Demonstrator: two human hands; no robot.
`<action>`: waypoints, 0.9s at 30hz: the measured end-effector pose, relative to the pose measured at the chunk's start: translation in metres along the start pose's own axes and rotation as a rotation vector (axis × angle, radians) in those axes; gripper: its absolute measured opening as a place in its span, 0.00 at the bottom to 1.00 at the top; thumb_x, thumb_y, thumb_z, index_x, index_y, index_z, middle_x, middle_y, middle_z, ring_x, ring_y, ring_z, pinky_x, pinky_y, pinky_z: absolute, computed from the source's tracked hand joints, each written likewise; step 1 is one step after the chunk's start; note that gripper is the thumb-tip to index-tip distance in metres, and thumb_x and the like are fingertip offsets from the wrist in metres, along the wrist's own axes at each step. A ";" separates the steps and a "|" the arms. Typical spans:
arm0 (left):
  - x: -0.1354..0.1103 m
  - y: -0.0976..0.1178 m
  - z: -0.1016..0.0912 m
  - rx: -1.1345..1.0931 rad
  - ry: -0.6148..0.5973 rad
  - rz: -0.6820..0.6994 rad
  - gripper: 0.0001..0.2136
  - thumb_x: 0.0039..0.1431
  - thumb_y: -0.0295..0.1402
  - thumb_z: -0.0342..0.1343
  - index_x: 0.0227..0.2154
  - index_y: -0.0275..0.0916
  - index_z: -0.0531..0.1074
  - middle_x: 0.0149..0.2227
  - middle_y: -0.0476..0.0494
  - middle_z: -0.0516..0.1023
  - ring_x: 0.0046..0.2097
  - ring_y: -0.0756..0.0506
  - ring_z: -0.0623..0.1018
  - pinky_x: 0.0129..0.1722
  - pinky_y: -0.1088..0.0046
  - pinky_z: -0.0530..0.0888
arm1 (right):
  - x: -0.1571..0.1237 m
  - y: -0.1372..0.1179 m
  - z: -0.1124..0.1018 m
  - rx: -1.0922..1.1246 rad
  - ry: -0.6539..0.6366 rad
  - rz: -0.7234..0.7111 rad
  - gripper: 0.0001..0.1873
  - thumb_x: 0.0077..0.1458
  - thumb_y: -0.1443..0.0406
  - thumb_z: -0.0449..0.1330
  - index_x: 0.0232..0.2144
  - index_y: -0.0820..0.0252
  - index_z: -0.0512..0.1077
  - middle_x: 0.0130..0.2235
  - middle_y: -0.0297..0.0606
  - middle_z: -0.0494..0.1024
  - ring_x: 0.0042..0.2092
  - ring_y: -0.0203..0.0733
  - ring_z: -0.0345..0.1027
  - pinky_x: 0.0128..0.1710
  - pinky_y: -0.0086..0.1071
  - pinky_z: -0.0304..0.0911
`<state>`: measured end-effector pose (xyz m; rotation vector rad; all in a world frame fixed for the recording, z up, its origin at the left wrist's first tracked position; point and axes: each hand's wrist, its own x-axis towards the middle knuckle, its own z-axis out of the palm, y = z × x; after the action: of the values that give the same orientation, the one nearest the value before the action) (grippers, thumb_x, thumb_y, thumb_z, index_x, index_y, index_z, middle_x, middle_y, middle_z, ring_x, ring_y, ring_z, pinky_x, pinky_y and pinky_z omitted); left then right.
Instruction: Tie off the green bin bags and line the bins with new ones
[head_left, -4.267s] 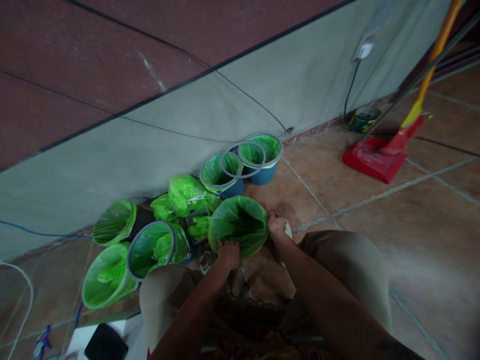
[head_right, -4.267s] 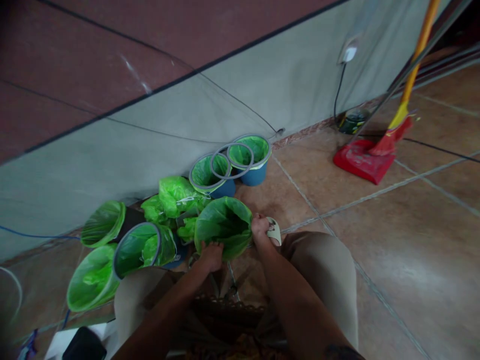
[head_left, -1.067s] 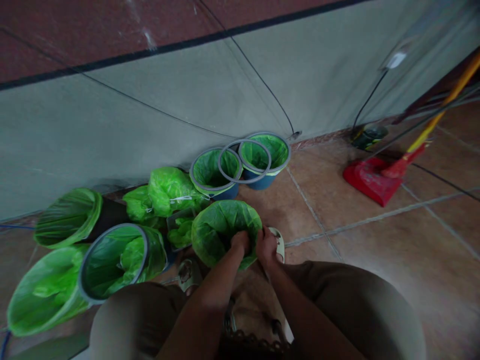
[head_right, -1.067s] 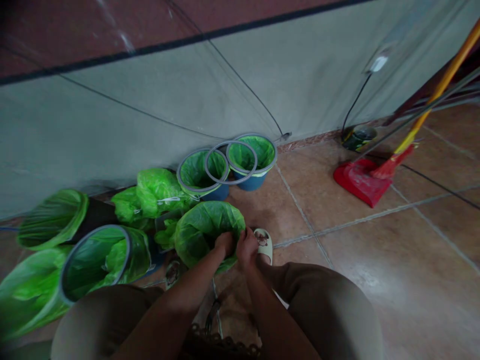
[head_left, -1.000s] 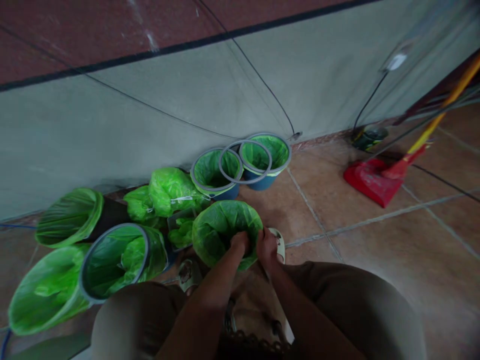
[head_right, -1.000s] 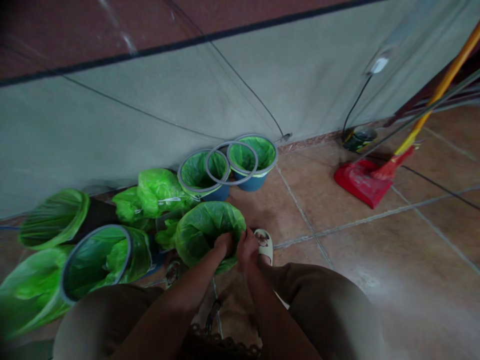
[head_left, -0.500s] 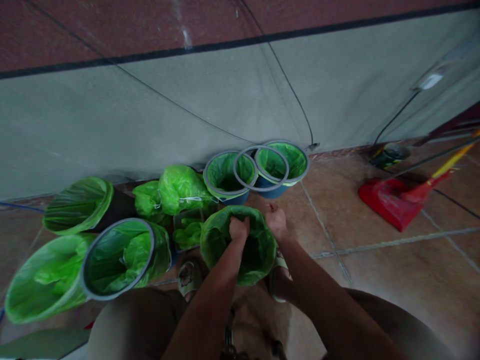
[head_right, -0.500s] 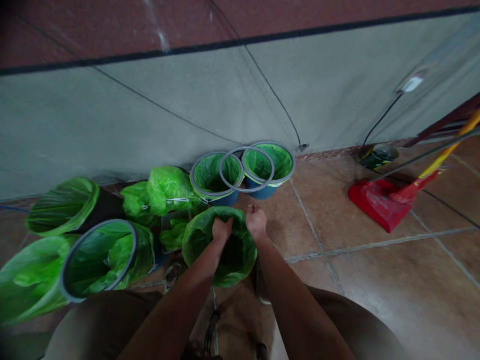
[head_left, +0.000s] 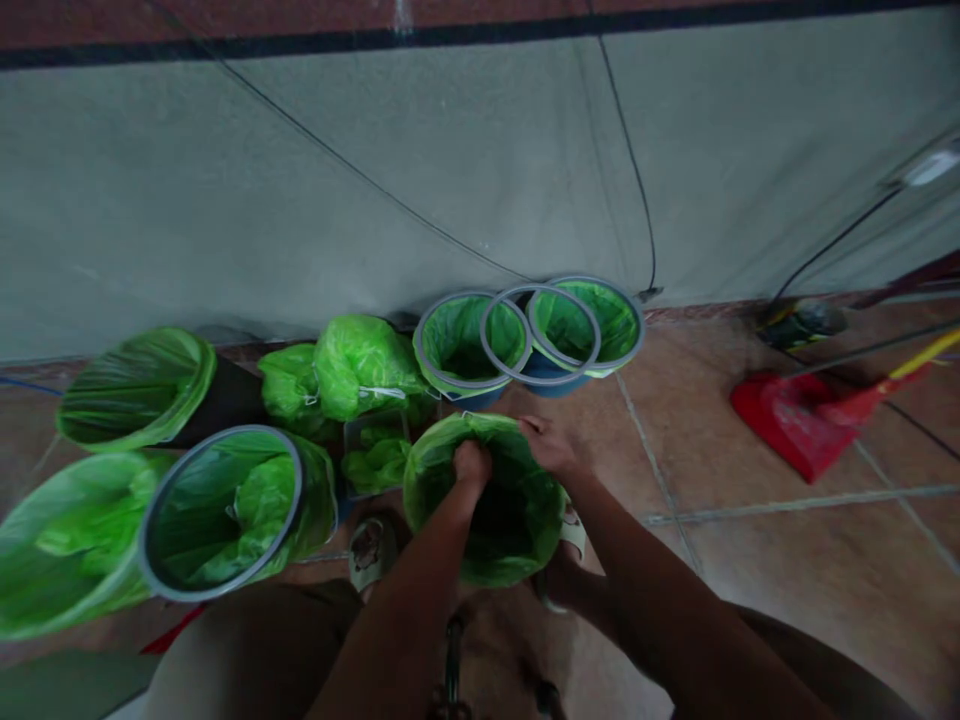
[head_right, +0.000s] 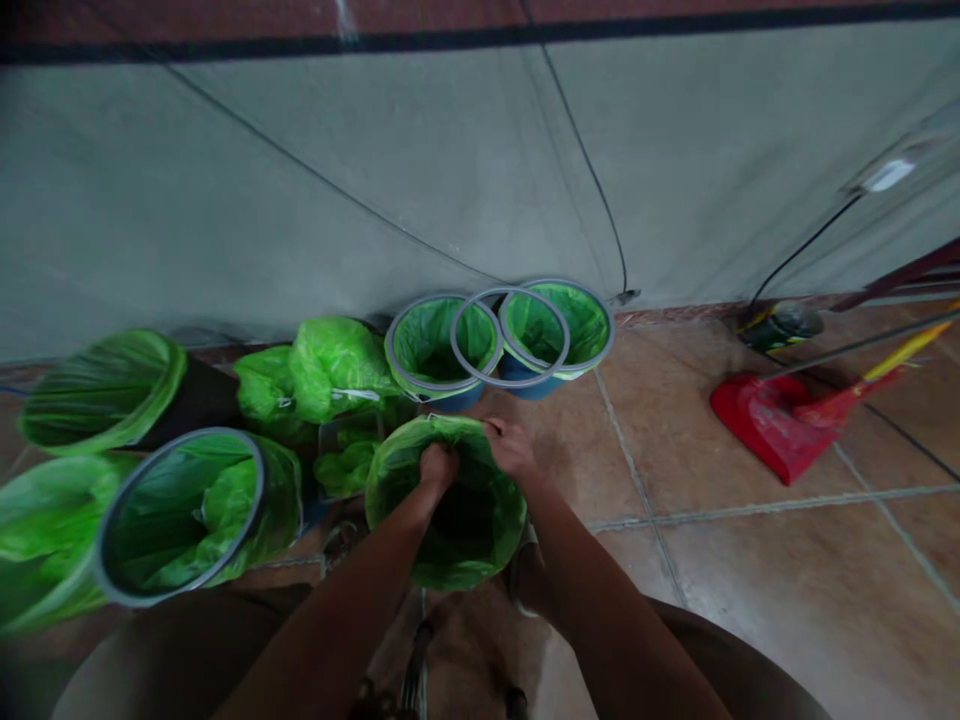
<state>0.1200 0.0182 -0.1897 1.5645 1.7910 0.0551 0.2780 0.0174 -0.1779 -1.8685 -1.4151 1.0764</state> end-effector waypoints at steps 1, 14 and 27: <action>-0.001 0.000 -0.002 0.029 -0.022 -0.013 0.15 0.66 0.27 0.46 0.39 0.24 0.78 0.41 0.26 0.81 0.48 0.38 0.80 0.46 0.70 0.73 | -0.001 0.000 0.002 -0.030 0.000 -0.017 0.14 0.62 0.62 0.53 0.41 0.60 0.78 0.42 0.41 0.82 0.45 0.43 0.75 0.48 0.34 0.66; -0.040 0.036 -0.083 0.144 0.389 0.092 0.16 0.68 0.37 0.45 0.42 0.41 0.79 0.42 0.40 0.82 0.44 0.44 0.80 0.45 0.72 0.72 | -0.016 -0.018 0.004 -0.116 0.375 -0.136 0.18 0.62 0.65 0.49 0.46 0.63 0.76 0.48 0.46 0.80 0.49 0.45 0.73 0.53 0.37 0.64; 0.005 -0.011 -0.085 0.234 0.164 0.337 0.10 0.63 0.32 0.56 0.45 0.42 0.78 0.49 0.44 0.80 0.52 0.45 0.76 0.57 0.70 0.69 | 0.000 -0.021 0.025 -0.478 0.034 -0.097 0.16 0.64 0.63 0.53 0.50 0.54 0.76 0.44 0.42 0.82 0.43 0.46 0.75 0.44 0.34 0.64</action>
<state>0.0646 0.0562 -0.1359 2.0722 1.6833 0.1419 0.2457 0.0228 -0.1740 -2.0956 -1.8428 0.6932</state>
